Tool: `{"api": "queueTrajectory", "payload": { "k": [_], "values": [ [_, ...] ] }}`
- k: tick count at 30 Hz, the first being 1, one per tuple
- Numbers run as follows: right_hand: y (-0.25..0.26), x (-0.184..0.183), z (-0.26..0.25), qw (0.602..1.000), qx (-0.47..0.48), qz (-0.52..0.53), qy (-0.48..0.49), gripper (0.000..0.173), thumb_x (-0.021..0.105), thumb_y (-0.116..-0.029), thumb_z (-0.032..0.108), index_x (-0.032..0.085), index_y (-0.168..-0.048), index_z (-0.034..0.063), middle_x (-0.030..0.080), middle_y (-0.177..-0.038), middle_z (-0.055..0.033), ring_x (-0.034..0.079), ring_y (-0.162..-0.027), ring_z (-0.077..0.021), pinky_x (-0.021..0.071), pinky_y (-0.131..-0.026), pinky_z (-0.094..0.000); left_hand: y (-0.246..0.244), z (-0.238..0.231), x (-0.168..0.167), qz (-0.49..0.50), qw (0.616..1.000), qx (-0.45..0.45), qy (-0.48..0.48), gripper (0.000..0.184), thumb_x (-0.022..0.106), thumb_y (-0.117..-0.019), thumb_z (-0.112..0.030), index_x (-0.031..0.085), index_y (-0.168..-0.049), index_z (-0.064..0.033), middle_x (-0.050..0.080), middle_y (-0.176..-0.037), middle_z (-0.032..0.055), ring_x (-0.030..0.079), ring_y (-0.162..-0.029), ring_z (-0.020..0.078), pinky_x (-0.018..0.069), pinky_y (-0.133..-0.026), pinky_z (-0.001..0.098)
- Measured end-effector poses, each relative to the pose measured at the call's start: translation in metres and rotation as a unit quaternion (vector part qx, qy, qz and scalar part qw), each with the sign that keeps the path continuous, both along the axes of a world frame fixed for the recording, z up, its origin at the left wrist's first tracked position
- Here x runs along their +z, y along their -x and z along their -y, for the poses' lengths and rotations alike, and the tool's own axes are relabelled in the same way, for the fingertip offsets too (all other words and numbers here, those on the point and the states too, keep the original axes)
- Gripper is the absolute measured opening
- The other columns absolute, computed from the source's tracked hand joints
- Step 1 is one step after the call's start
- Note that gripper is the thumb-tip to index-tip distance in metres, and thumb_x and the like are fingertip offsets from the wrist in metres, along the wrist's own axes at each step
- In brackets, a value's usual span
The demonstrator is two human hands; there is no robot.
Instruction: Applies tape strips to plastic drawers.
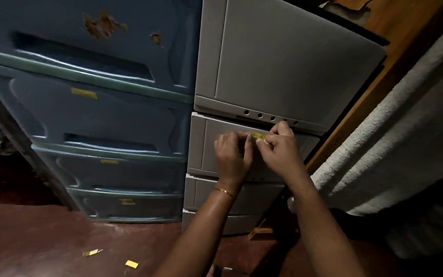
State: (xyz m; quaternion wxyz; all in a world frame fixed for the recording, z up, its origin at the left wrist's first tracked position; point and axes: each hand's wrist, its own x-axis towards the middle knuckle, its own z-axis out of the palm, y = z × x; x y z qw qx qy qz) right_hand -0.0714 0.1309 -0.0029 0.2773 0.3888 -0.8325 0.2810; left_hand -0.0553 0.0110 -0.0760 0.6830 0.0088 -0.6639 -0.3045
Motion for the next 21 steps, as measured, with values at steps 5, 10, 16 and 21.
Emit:
{"api": "queueTrajectory", "payload": {
  "k": [5, 10, 16, 21],
  "values": [
    [0.003, -0.004, -0.003, 0.999, 0.017, -0.024, 0.015, 0.041, 0.061, -0.1005, 0.017, 0.059, -0.063, 0.0008, 0.052, -0.096, -0.0124, 0.054, -0.096, -0.0258, 0.0471, -0.08, -0.0393, -0.001, 0.0, 0.0, 0.002, 1.0, -0.01, -0.003, 0.012, 0.067, -0.0964, -0.015, 0.07, -0.096, -0.0034, 0.074, -0.095, 0.0077, 0.067, -0.091, 0.0215, 0.0502, -0.086, 0.0401],
    [0.006, -0.009, 0.001, 0.998, 0.015, -0.052, 0.045, 0.037, 0.063, -0.0971, 0.015, 0.059, -0.063, 0.0005, 0.054, -0.094, -0.013, 0.055, -0.093, -0.0263, 0.0483, -0.079, -0.0395, -0.001, 0.002, 0.0, 0.005, 1.0, -0.008, -0.002, 0.013, 0.068, -0.0955, -0.016, 0.072, -0.096, -0.0034, 0.074, -0.097, 0.0086, 0.068, -0.093, 0.0228, 0.0515, -0.087, 0.0412],
    [0.008, -0.013, 0.003, 0.996, 0.01, -0.069, 0.058, 0.037, 0.066, -0.0947, 0.015, 0.057, -0.062, 0.0007, 0.055, -0.094, -0.014, 0.056, -0.094, -0.028, 0.0489, -0.079, -0.0402, -0.002, 0.001, 0.0, 0.006, 1.0, -0.019, -0.003, 0.014, 0.066, -0.0971, -0.017, 0.071, -0.097, -0.0032, 0.073, -0.095, 0.0083, 0.067, -0.092, 0.022, 0.0507, -0.087, 0.0401],
    [0.008, -0.013, 0.002, 0.996, 0.007, -0.074, 0.058, 0.036, 0.066, -0.0948, 0.014, 0.059, -0.063, 0.0003, 0.055, -0.094, -0.0141, 0.056, -0.094, -0.0274, 0.0491, -0.079, -0.0394, -0.005, 0.006, 0.003, 0.009, 0.999, -0.05, 0.004, 0.014, 0.066, -0.0958, -0.015, 0.071, -0.095, -0.0019, 0.069, -0.113, 0.0134, 0.066, -0.107, 0.0234, 0.0523, -0.092, 0.0404]
  ]
}}
